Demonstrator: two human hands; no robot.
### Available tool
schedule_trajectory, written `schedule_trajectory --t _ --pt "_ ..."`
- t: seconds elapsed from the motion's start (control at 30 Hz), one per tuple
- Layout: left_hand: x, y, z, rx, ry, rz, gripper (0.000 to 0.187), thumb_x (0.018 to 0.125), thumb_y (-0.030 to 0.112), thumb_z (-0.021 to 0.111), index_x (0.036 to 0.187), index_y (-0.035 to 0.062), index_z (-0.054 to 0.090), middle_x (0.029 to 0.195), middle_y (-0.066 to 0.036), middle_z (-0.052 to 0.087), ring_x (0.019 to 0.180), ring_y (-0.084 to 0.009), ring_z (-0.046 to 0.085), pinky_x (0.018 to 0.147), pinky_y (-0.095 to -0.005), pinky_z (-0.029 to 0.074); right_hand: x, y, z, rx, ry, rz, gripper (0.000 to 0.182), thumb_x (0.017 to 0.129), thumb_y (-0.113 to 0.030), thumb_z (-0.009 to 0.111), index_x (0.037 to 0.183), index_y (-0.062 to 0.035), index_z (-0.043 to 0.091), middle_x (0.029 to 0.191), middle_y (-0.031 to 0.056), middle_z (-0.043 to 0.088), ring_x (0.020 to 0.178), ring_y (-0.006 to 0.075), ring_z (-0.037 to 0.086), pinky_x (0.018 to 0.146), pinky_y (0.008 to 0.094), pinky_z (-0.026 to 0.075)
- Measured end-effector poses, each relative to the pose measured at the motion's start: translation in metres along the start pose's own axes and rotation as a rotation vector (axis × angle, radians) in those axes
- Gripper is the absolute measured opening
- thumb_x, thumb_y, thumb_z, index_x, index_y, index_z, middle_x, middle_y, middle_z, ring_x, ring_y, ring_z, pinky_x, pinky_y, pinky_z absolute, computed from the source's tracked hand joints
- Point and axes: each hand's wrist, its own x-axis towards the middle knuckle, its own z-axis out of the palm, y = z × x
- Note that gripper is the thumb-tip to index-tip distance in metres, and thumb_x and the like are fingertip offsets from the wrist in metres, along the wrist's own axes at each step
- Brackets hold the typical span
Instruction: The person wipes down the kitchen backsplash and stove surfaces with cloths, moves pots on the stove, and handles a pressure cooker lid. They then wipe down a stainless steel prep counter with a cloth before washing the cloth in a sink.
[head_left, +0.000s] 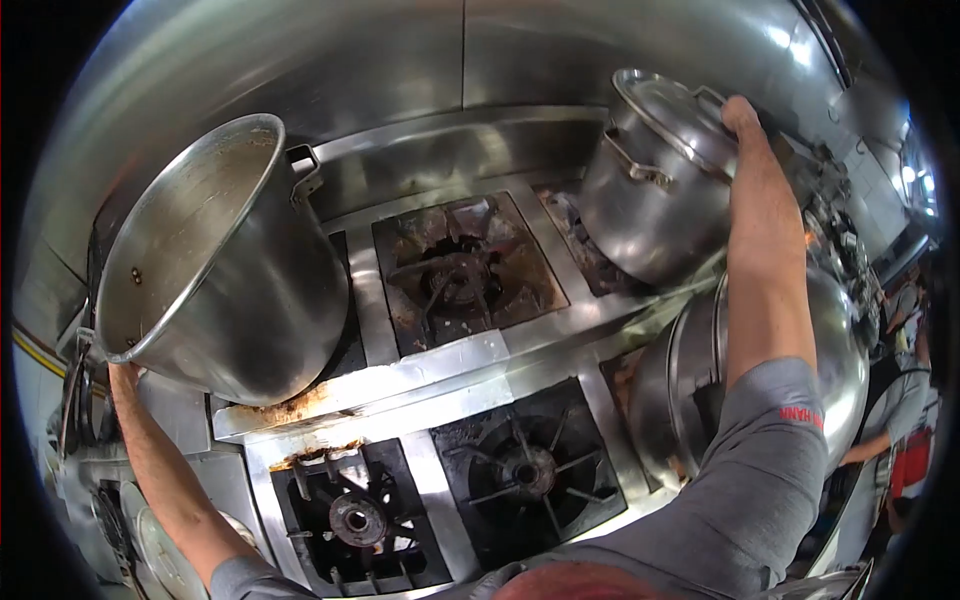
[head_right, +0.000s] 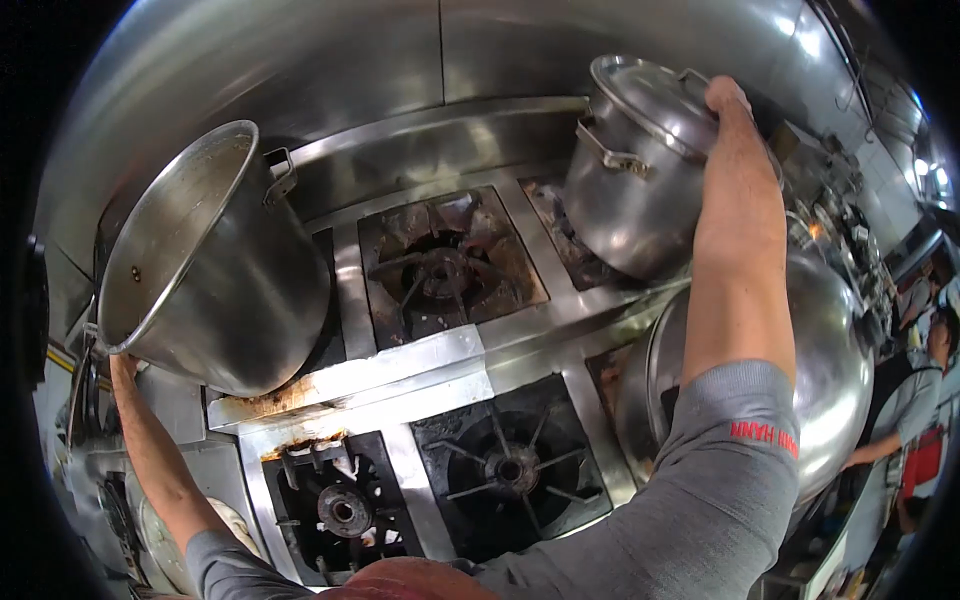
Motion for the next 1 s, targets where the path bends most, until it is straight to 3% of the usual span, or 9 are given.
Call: schedule_trajectory --t 0.23,0.4,0.6,0.63,0.67,0.73,0.77,0.87,1.0 --pt "0.021 -0.011 -0.008 -0.035 -0.024 -0.041 0.024 0.075 0.034 0.068 0.088 0.0154 0.058 0.064 0.001 0.051 0.044 -0.012 0.042 0.035 -0.0245 0.032 0.003 0.006 -0.033 0.003 0.169 -0.155 0.033 0.085 -0.02 0.049 0.099 0.0064 0.063 0.107 0.026 0.06 0.104 0.0375 0.057 0.088 0.0427 0.045" --pt "0.059 -0.032 -0.017 -0.15 -0.112 -0.099 0.026 0.074 0.034 0.069 0.09 0.0159 0.059 0.065 0.001 0.052 0.045 -0.0126 0.043 0.035 -0.0251 0.033 -0.016 -0.018 -0.103 0.468 0.256 -0.12 0.029 0.08 -0.015 0.057 0.094 0.0098 0.06 0.085 0.0184 0.064 0.082 0.028 0.061 0.072 0.0415 0.045" --pt "-0.063 0.038 0.048 0.223 -0.136 0.12 0.02 0.075 0.032 0.064 0.07 0.0154 0.054 0.054 0.0 0.042 0.04 -0.0124 0.038 0.034 -0.0305 0.028 -0.075 -0.059 -0.154 0.63 0.253 -0.301 0.031 0.075 -0.023 0.068 0.086 0.0053 0.062 0.076 0.0114 0.063 0.069 0.0211 0.059 0.063 0.0384 0.047" --pt "0.009 -0.001 0.06 -0.106 -0.18 0.355 0.02 0.075 0.03 0.063 0.074 0.0104 0.06 0.059 -0.004 0.05 0.046 -0.0149 0.045 0.039 -0.0323 0.035 -0.12 -0.076 -0.167 0.633 0.239 -0.303 0.031 0.075 -0.023 0.068 0.086 0.0053 0.062 0.076 0.0114 0.063 0.069 0.0211 0.059 0.063 0.0384 0.047" --pt "0.038 -0.009 0.056 0.299 -0.197 0.419 0.035 0.08 0.035 0.057 0.088 0.0018 0.064 0.075 -0.015 0.063 0.066 -0.0275 0.06 0.058 -0.04 0.048 -0.173 -0.092 -0.176 0.484 0.311 -0.327 0.028 0.075 -0.025 0.067 0.081 0.0031 0.064 0.077 0.0159 0.064 0.07 0.0257 0.062 0.065 0.0382 0.049" --pt "-0.059 0.041 0.063 0.637 0.076 0.315 0.073 0.087 0.056 0.037 0.113 -0.0096 0.056 0.116 -0.031 0.054 0.114 -0.042 0.05 0.098 -0.046 0.038 -0.27 -0.117 -0.187 0.323 0.346 -0.373 0.028 0.075 -0.027 0.065 0.077 0.001 0.067 0.077 0.0205 0.066 0.07 0.0302 0.065 0.066 0.038 0.052" --pt "-0.113 0.061 0.061 0.592 0.13 0.29 0.075 0.087 0.058 0.038 0.113 -0.011 0.055 0.12 -0.03 0.053 0.117 -0.0403 0.049 0.099 -0.0447 0.037 -0.315 -0.125 -0.189 0.421 0.259 -0.384 0.029 0.073 -0.028 0.069 0.074 0.0012 0.067 0.073 0.0202 0.064 0.066 0.0289 0.064 0.064 0.0374 0.051" --pt "-0.141 0.054 0.038 0.13 0.097 0.403 0.058 0.089 0.05 0.046 0.101 -0.0039 0.062 0.099 -0.019 0.064 0.091 -0.0303 0.061 0.079 -0.0385 0.046 -0.41 -0.14 -0.157 0.341 0.238 -0.618 0.03 0.072 -0.028 0.073 0.072 0.0019 0.066 0.065 0.0183 0.063 0.061 0.0273 0.063 0.062 0.0378 0.051" --pt "-0.256 0.046 -0.063 -0.091 -0.089 0.5 0.04 0.089 0.042 0.054 0.102 0.005 0.06 0.078 0.002 0.054 0.064 -0.0095 0.047 0.056 -0.0261 0.04 -0.562 -0.152 -0.094 0.709 -0.163 -0.602 0.023 0.065 -0.019 0.075 0.079 -0.0037 0.066 0.069 0.0086 0.065 0.059 0.0182 0.06 0.059 0.0337 0.049"
